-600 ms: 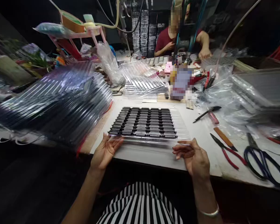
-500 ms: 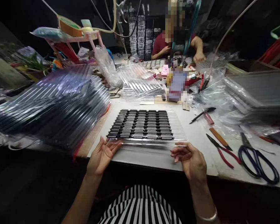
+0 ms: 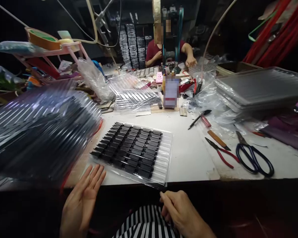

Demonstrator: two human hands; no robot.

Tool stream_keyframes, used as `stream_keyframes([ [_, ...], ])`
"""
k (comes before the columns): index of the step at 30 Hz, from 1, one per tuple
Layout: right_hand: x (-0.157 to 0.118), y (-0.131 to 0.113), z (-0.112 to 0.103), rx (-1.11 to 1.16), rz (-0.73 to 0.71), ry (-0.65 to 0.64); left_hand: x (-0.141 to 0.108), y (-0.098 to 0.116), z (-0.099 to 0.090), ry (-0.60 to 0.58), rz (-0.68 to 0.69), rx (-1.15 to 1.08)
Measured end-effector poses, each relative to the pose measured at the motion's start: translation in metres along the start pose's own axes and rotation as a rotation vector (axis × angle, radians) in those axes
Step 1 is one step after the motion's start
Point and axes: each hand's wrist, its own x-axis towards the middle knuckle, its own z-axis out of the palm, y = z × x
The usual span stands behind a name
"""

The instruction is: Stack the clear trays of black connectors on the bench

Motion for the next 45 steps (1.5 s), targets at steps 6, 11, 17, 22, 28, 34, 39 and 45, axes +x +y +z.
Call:
stream_keyframes([
  [6, 0.026, -0.038, -0.062, -0.348, -0.378, 0.343, -0.021, -0.022, 0.006, -0.079, 0.013, 0.107],
  [11, 0.099, -0.055, -0.096, -0.647, -0.539, 0.441, -0.039, -0.033, 0.019, -0.123, -0.032, 0.127],
  [17, 0.101, -0.067, -0.101, -0.76, -0.494, 0.252, -0.01, -0.016, 0.006, -0.185, 0.015, 0.296],
  [22, 0.032, -0.07, -0.051, -0.637, -0.421, -0.277, 0.072, 0.025, 0.021, -0.339, 0.157, 0.897],
  [28, 0.031, -0.059, 0.055, -0.406, -0.653, -0.449, 0.127, 0.025, 0.135, -0.74, 0.442, 1.499],
  [34, 0.034, -0.048, 0.063, -0.175, -0.833, -0.488, 0.09, 0.011, 0.168, -0.986, 0.581, 1.376],
  [39, 0.01, -0.043, -0.008, 0.222, -0.536, -0.138, 0.092, 0.043, 0.088, -0.706, 0.646, 1.17],
  [45, 0.024, -0.019, -0.046, -0.019, -0.452, 0.613, 0.128, 0.036, 0.018, -0.299, 0.411, 0.822],
])
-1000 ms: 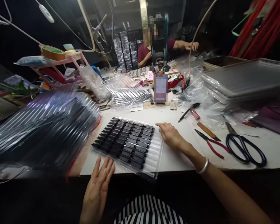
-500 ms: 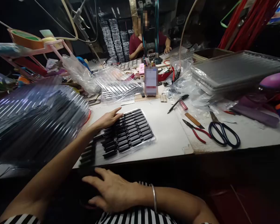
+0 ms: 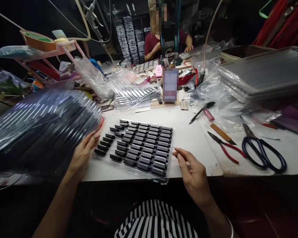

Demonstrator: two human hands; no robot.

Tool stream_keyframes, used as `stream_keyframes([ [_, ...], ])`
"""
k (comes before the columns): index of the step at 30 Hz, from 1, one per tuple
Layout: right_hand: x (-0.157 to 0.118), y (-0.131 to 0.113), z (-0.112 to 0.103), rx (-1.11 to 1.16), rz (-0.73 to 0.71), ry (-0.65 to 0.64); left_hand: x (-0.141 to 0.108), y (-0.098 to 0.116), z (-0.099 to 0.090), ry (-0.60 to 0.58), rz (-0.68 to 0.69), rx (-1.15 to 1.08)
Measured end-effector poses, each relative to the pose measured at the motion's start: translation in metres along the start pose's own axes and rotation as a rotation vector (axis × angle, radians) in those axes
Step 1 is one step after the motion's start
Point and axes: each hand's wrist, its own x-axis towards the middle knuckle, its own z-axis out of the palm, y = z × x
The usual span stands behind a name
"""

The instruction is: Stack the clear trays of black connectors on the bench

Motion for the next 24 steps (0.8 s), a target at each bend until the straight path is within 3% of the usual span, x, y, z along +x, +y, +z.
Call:
stream_keyframes([
  [6, 0.019, 0.015, 0.014, -0.304, -0.133, -0.047, -0.041, -0.007, 0.014, 0.126, -0.003, 0.057],
  [10, 0.04, 0.018, 0.013, -0.328, -0.139, -0.059, -0.061, -0.004, 0.009, 0.093, -0.02, 0.148],
  [15, 0.045, 0.023, 0.013, -0.338, -0.171, -0.059, -0.036, -0.001, 0.014, 0.009, 0.069, 0.335],
  [21, 0.035, 0.026, 0.01, -0.271, -0.152, -0.082, -0.023, 0.011, 0.039, -0.25, 0.148, 0.369],
  [24, 0.035, 0.026, 0.008, -0.233, -0.127, -0.088, -0.017, 0.016, 0.039, -0.234, 0.142, 0.348],
])
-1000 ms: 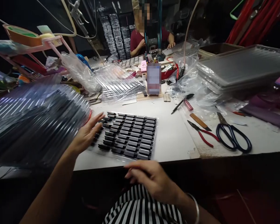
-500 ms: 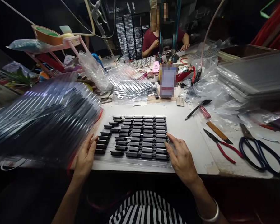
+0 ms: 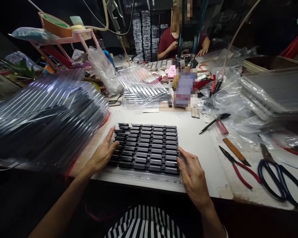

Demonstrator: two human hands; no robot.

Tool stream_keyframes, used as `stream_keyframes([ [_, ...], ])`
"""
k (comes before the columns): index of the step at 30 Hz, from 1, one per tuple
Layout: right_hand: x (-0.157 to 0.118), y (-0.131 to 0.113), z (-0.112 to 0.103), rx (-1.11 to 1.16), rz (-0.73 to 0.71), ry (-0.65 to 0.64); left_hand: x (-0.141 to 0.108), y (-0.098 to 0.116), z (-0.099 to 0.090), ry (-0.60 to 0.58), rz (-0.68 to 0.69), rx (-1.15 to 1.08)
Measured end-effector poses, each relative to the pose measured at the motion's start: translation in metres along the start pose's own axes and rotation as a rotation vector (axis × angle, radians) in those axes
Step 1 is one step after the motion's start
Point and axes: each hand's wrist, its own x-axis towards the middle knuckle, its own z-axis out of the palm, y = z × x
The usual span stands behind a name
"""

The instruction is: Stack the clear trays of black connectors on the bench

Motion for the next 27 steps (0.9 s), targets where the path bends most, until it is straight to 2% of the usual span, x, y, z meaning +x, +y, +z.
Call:
stream_keyframes([
  [4, 0.002, 0.0, 0.0, 0.012, -0.017, 0.003, 0.033, -0.008, -0.004, 0.103, -0.014, 0.043],
  [7, 0.002, -0.001, -0.001, 0.018, -0.045, 0.003, 0.056, -0.009, 0.005, 0.008, 0.018, 0.105],
  [9, 0.002, -0.002, -0.002, 0.023, -0.054, 0.008, 0.061, -0.006, 0.012, -0.087, 0.066, 0.124],
  [11, 0.002, -0.003, -0.003, 0.025, -0.059, 0.016, 0.061, -0.003, 0.015, -0.123, 0.077, 0.083],
  [14, 0.002, -0.003, -0.003, 0.025, -0.072, 0.026, 0.057, -0.006, 0.009, 0.013, 0.017, -0.05],
  [16, 0.002, -0.002, -0.003, 0.024, -0.077, 0.034, 0.056, -0.014, 0.002, 0.146, -0.034, -0.107],
  [19, 0.004, -0.002, -0.001, -0.002, -0.068, 0.039, 0.055, -0.031, -0.005, 0.263, -0.139, -0.144],
  [23, 0.016, -0.003, -0.006, -0.016, 0.009, -0.009, 0.053, -0.043, -0.007, 0.344, -0.278, -0.402],
  [27, 0.04, -0.004, -0.02, 0.152, 0.071, -0.165, 0.05, -0.044, -0.009, 0.37, -0.31, -0.527],
])
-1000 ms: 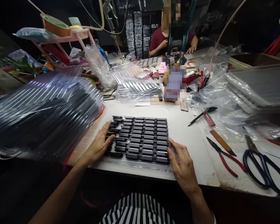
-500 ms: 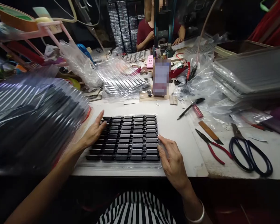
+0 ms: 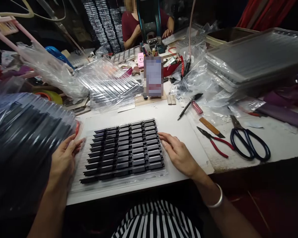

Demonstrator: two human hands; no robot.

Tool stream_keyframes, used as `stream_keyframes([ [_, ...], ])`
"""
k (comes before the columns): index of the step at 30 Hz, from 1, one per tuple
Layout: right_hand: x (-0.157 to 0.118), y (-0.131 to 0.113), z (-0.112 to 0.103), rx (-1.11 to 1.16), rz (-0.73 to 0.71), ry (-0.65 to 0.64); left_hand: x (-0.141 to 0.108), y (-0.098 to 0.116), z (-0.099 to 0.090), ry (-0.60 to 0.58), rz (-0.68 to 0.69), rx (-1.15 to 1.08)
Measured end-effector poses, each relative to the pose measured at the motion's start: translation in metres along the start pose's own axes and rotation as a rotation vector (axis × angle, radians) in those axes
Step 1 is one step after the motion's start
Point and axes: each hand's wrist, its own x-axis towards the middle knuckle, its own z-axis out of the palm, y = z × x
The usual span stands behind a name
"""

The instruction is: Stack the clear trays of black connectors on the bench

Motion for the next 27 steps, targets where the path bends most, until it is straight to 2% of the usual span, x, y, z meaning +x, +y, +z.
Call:
stream_keyframes([
  [3, 0.017, -0.003, -0.008, 0.172, 0.085, -0.037, 0.0, -0.001, -0.004, 0.029, -0.001, 0.005],
  [8, 0.033, -0.005, -0.003, 0.303, 0.166, 0.027, -0.004, 0.003, -0.006, 0.056, 0.007, -0.025],
  [12, 0.03, 0.001, 0.002, 0.398, 0.149, 0.085, -0.011, 0.013, -0.002, 0.012, 0.025, -0.208],
  [19, 0.023, 0.006, -0.004, 0.758, 0.155, 0.18, -0.02, 0.019, 0.002, 0.036, 0.205, -0.411],
  [27, 0.02, 0.003, -0.006, 0.79, 0.163, 0.206, -0.022, 0.021, 0.001, 0.038, 0.258, -0.459],
])
